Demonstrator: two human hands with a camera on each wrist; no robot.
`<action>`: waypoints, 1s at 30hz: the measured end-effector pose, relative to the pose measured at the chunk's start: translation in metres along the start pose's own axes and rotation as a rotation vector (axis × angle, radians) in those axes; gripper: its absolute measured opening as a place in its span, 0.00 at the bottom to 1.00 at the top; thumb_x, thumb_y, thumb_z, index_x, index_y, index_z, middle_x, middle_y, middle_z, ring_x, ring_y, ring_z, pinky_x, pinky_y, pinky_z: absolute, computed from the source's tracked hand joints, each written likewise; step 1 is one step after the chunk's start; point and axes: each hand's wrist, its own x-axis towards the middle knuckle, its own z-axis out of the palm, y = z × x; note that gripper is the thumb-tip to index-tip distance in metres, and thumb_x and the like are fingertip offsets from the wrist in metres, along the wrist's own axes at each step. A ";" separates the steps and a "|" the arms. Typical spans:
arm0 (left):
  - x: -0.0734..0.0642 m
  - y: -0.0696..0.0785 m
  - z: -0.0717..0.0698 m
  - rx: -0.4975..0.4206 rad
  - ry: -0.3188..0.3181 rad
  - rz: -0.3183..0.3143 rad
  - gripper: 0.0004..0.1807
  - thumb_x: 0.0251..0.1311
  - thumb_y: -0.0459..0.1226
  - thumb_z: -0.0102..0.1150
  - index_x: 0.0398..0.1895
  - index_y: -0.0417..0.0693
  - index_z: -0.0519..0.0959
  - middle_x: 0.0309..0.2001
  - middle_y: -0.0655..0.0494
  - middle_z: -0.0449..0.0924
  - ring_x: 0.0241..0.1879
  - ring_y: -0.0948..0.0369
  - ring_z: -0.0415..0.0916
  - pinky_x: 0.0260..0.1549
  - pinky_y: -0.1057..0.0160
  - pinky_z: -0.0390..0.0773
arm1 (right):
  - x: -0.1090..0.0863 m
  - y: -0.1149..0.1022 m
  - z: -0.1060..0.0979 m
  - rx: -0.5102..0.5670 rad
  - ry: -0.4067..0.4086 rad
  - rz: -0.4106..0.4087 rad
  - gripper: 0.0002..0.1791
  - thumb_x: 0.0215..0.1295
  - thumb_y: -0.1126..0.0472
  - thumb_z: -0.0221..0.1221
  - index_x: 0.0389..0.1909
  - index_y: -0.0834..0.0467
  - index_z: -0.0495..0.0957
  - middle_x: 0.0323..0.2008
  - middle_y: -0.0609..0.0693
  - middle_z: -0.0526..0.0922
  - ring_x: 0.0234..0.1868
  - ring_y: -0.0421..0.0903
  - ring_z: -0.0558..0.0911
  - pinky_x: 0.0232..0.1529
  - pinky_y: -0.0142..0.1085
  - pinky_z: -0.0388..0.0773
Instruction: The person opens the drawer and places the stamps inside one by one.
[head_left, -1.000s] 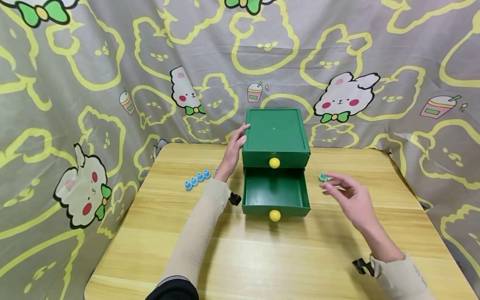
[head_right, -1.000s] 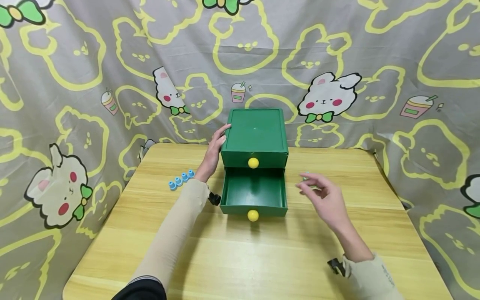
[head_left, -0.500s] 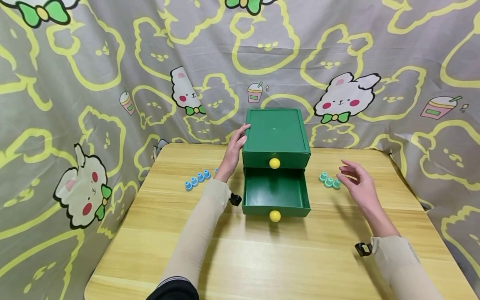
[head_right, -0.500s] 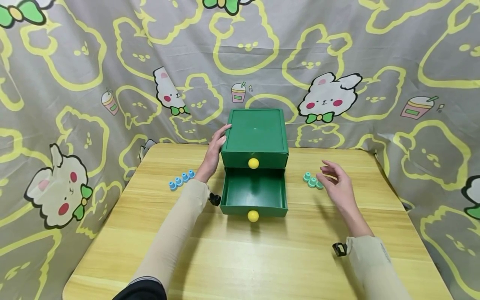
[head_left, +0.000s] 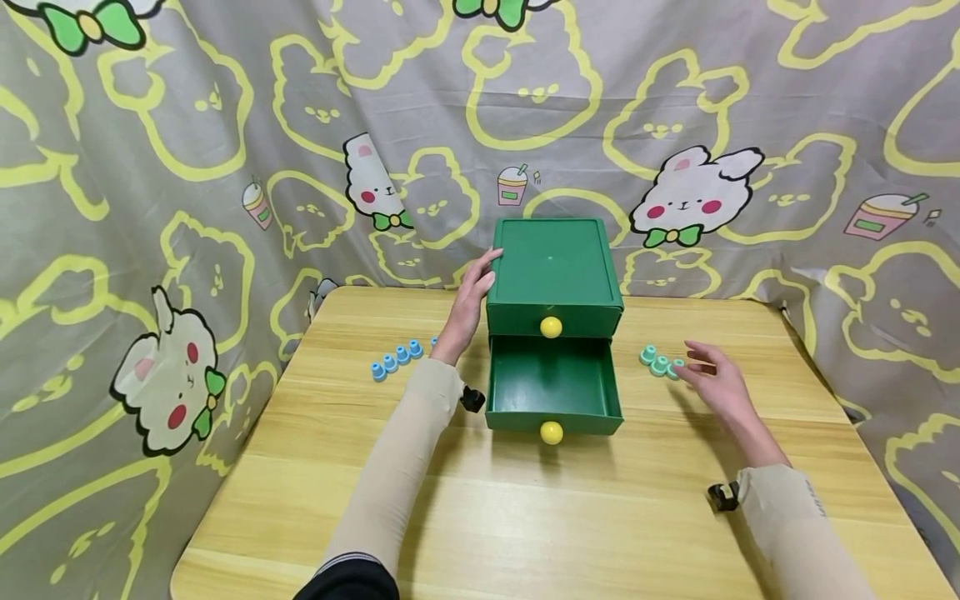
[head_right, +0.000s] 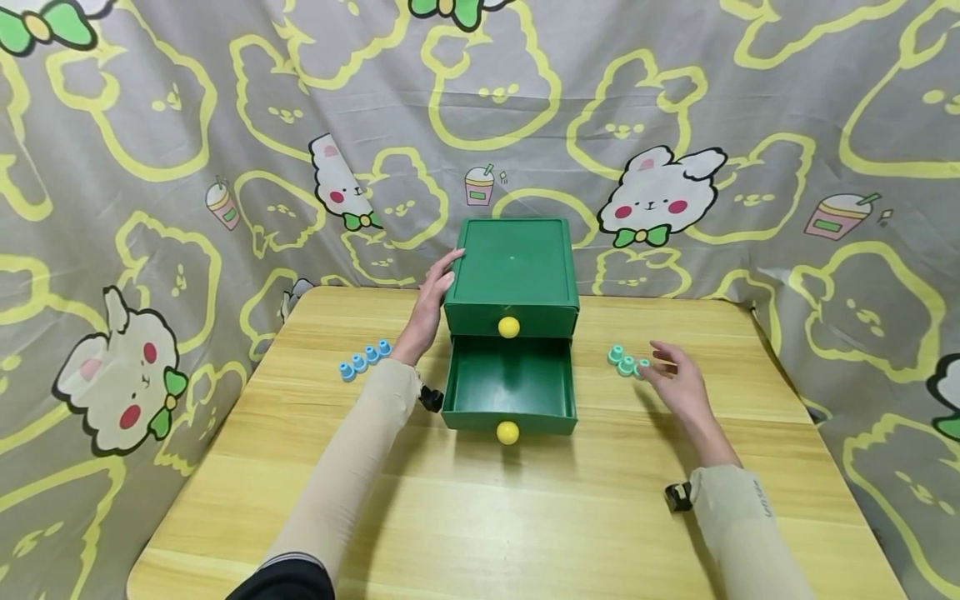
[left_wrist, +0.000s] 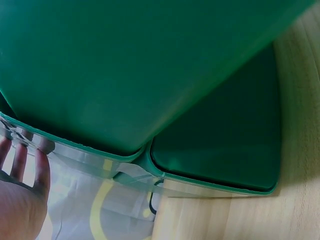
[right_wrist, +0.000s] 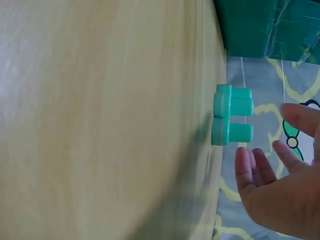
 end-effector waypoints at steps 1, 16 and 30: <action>0.000 0.000 0.000 0.003 0.002 0.001 0.28 0.77 0.53 0.40 0.78 0.67 0.65 0.81 0.63 0.53 0.79 0.56 0.53 0.77 0.44 0.55 | 0.000 0.001 0.000 -0.008 -0.016 0.010 0.38 0.77 0.51 0.58 0.80 0.63 0.58 0.74 0.70 0.63 0.61 0.50 0.72 0.42 0.21 0.75; -0.010 0.030 0.002 -0.027 -0.023 -0.022 0.29 0.79 0.45 0.39 0.80 0.51 0.63 0.83 0.51 0.49 0.81 0.49 0.50 0.77 0.42 0.53 | 0.007 0.009 0.010 -0.006 -0.091 0.085 0.32 0.76 0.58 0.58 0.74 0.70 0.65 0.68 0.72 0.69 0.48 0.36 0.76 0.43 0.28 0.81; 0.001 -0.003 0.000 -0.022 0.003 -0.003 0.29 0.77 0.51 0.41 0.78 0.63 0.66 0.81 0.61 0.52 0.80 0.55 0.53 0.77 0.44 0.55 | 0.010 0.007 0.012 -0.061 -0.034 0.140 0.27 0.72 0.60 0.63 0.66 0.71 0.73 0.56 0.65 0.79 0.38 0.35 0.82 0.38 0.30 0.84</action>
